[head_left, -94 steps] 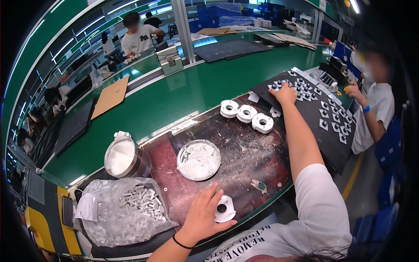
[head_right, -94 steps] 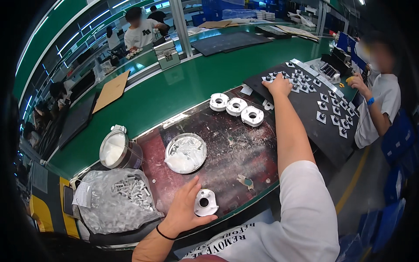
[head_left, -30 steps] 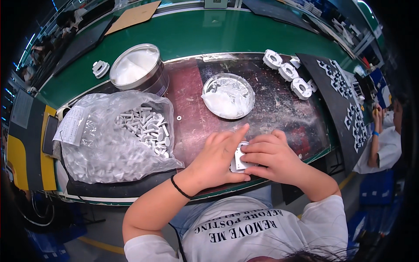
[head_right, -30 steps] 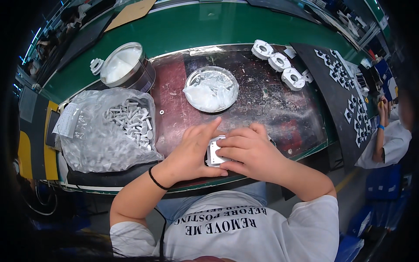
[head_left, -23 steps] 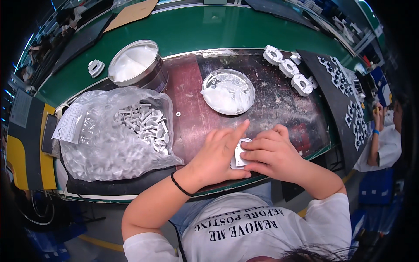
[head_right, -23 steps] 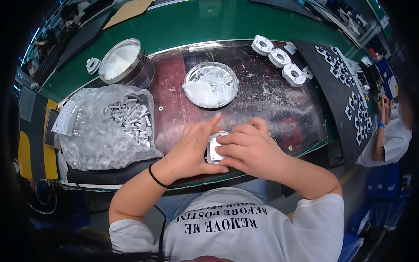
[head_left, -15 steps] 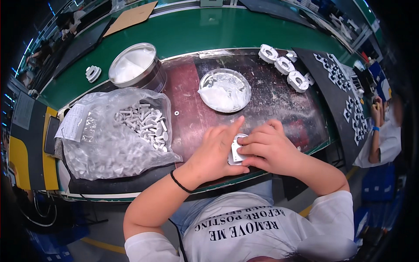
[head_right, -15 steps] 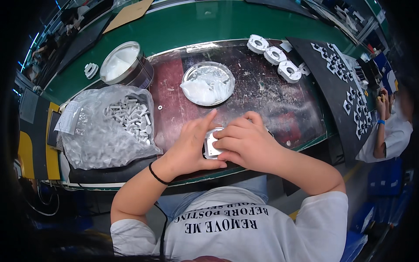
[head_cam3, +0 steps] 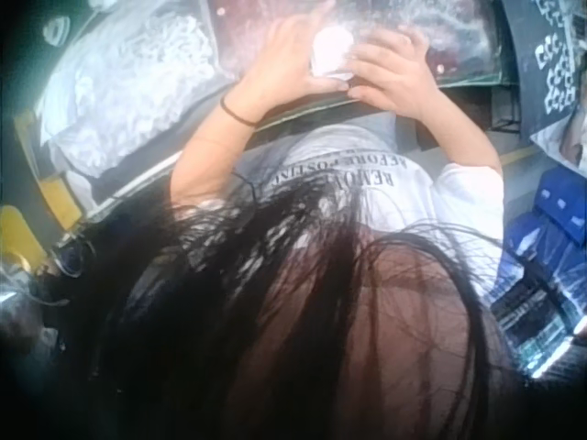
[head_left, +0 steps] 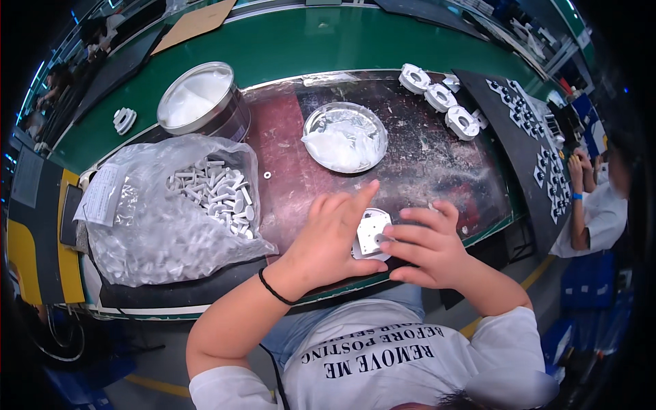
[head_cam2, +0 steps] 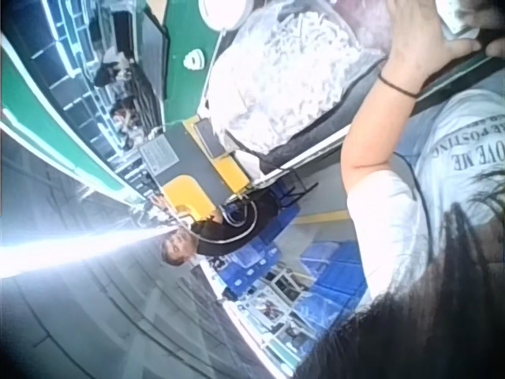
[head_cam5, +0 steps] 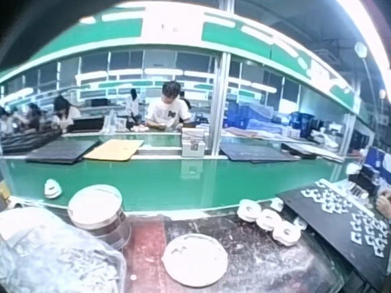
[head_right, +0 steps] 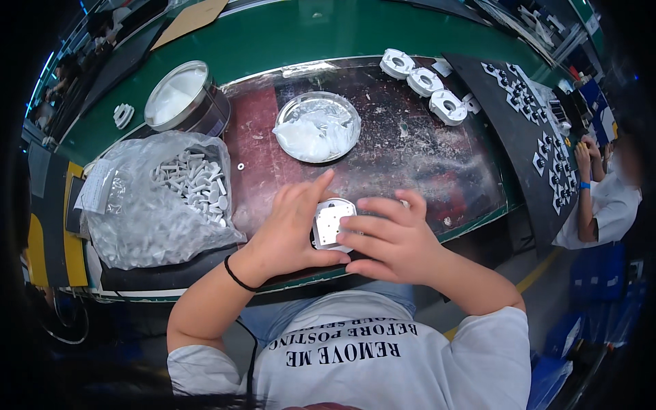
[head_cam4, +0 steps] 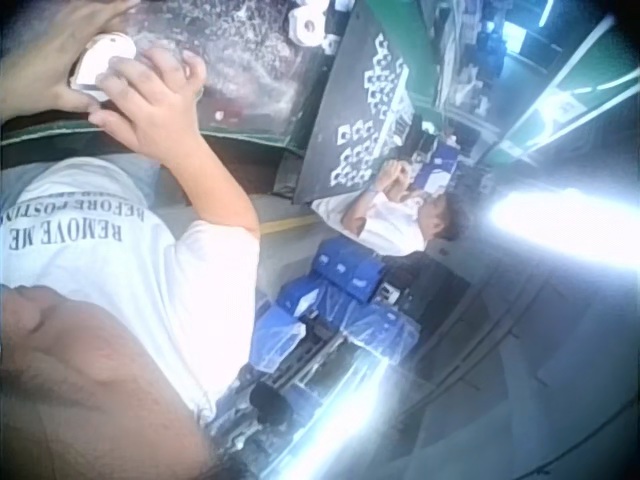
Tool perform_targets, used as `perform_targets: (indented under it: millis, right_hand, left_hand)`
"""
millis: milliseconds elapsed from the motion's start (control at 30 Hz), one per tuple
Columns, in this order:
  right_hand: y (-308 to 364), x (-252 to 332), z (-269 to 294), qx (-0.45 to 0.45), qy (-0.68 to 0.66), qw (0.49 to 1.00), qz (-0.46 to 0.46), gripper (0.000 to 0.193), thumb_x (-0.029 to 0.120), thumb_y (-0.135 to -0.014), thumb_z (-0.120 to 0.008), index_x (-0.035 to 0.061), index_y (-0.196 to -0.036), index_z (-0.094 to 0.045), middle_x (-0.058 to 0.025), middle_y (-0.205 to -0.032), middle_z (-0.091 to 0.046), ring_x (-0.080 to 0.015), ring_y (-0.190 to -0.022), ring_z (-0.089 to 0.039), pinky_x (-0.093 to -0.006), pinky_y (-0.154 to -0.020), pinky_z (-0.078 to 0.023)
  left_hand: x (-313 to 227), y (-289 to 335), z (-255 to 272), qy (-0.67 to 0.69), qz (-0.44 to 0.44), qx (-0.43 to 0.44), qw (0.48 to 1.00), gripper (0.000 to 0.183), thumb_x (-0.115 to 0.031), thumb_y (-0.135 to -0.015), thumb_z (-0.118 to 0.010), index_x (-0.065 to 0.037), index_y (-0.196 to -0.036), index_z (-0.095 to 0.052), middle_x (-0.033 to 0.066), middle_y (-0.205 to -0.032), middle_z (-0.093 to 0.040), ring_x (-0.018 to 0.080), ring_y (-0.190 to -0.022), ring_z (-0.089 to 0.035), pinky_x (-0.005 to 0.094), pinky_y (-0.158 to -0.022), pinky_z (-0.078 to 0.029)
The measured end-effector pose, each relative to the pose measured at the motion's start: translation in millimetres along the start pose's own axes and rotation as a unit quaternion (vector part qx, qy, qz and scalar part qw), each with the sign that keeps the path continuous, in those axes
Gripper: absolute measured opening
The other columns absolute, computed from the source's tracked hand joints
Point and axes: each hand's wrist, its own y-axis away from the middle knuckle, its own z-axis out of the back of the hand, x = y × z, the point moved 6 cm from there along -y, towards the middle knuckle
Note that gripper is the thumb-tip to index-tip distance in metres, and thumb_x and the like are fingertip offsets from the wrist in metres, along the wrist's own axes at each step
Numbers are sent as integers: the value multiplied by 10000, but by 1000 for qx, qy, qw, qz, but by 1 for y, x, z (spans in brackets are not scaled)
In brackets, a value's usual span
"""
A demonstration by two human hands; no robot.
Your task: The person applies a white paste to small white cylindrical parts and inserts them into holes on square white plastic plates. They handle the parts one at a time, pressing them into place and stacking the finished plates on the table.
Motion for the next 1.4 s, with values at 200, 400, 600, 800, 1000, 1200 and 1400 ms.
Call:
perform_targets:
  millis: [200,400,600,800,1000,1200,1400]
  right_hand:
    - [6,5,-16,23,3,999,25,352,413,-783,-661,178,-1045,-652,20,-1135,-611,-137,-1098,-550,-464,-1032,-191]
    - [-2,2,-8,36,-29,998,33,372,409,-766,-677,173,-1053,-652,6,-1108,-601,-161,-1078,-553,-460,-1024,-217]
    - [18,-18,36,-137,-54,989,-27,335,300,-757,-686,109,-1024,-618,-75,-1080,-584,-278,-1038,-549,-453,-951,-309]
    - [24,-22,32,-132,-90,987,-30,312,173,-707,-688,68,-989,-605,-84,-1039,-599,-286,-984,-559,-434,-817,-399]
    - [15,-16,39,-147,-76,986,-7,281,98,-681,-668,88,-957,-617,-62,-970,-618,-284,-951,-566,-414,-773,-409]
    - [7,-16,47,-163,-69,984,-1,291,61,-649,-665,97,-935,-631,-53,-969,-623,-278,-942,-568,-403,-763,-411]
    - [-29,-14,39,-113,-153,982,19,269,88,-696,-687,88,-963,-649,-54,-962,-630,-250,-930,-576,-385,-787,-428]
  left_hand:
    - [0,2,-3,-2,-6,-11,1000,1044,-341,-575,-774,-22,-1415,-243,144,-1099,-527,308,-1045,-467,432,-938,-311]
    - [-6,-3,10,-22,-10,-27,999,934,-343,-609,-764,-42,-1376,-323,130,-1113,-535,303,-1062,-468,438,-928,-323]
    - [28,8,110,-186,125,-115,968,379,-246,-677,-728,-28,-974,-636,131,-841,-641,293,-738,-614,394,-686,-466]
    - [71,36,127,-228,275,-62,932,254,-161,-692,-718,-41,-907,-656,112,-793,-642,255,-734,-626,346,-670,-480]
    - [86,28,111,-318,280,-27,905,201,-193,-698,-712,-52,-839,-684,110,-838,-645,281,-791,-623,398,-697,-479]
    - [77,27,117,-333,227,-104,909,124,-172,-722,-681,-67,-787,-686,95,-799,-607,287,-793,-590,391,-699,-466]
    - [39,11,125,-106,138,-234,956,109,-101,-738,-683,-25,-807,-647,80,-787,-599,221,-722,-566,312,-666,-446]
